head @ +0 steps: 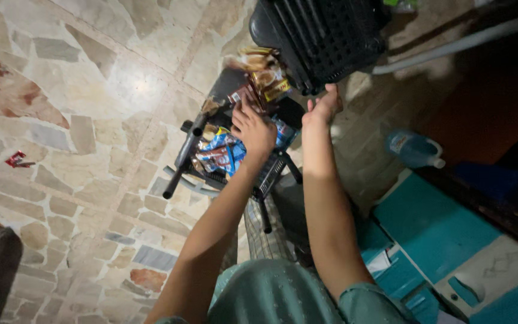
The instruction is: The person assembles a black plastic shelving unit by inserting cylindrical rods into slots on the base and attaching side panels. They then place packaged snack items onto the assembled shelves.
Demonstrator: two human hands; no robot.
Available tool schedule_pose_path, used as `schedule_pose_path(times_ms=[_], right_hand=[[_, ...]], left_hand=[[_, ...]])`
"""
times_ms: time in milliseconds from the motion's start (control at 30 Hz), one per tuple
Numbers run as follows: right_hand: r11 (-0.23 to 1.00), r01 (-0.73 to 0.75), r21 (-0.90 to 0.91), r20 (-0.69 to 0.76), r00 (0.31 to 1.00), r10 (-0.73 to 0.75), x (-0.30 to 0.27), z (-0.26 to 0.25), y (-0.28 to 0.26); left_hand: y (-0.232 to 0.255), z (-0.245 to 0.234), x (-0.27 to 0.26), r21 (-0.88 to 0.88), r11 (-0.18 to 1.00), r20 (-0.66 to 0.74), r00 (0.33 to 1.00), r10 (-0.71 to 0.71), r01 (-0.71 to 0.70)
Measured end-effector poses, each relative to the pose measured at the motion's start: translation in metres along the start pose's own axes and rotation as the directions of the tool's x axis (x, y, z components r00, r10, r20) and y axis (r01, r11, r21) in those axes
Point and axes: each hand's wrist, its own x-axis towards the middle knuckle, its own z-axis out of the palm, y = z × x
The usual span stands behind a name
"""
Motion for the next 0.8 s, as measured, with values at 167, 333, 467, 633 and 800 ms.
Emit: schedule_pose_path(times_ms=[167,333,467,633,800], right_hand=[[0.98,0.032,0.195,0.03,0.999,-0.039,-0.026,-0.041,0.029],[0.981,0.023,0.192,0.25,0.966,-0.071,-0.107,-0.099,0.068],[0.993,0.113,0.038,0.618,0.778,-0.112,-0.126,-0.127,0.098],[0.511,0.481,-0.712,0.596,0.799,0.077,-0.1,-0.128,0.184],[0.36,0.542,-0.76,0.569,0.822,-0.036,-0.098,-0.104,0.231]], left_hand=[[-0.01,-0.004,-0.008,-0.019,0.994,0.125,0.987,-0.102,0.105],[-0.06,-0.011,-0.043,-0.001,0.999,0.11,0.993,-0.052,0.052],[-0.127,-0.016,-0.047,0.186,0.978,0.154,0.981,-0.12,0.09],[-0.191,-0.026,-0.033,0.269,0.96,-0.033,0.995,0.094,-0.081],[-0.195,-0.032,-0.022,0.219,0.976,0.138,0.99,-0.038,0.007]])
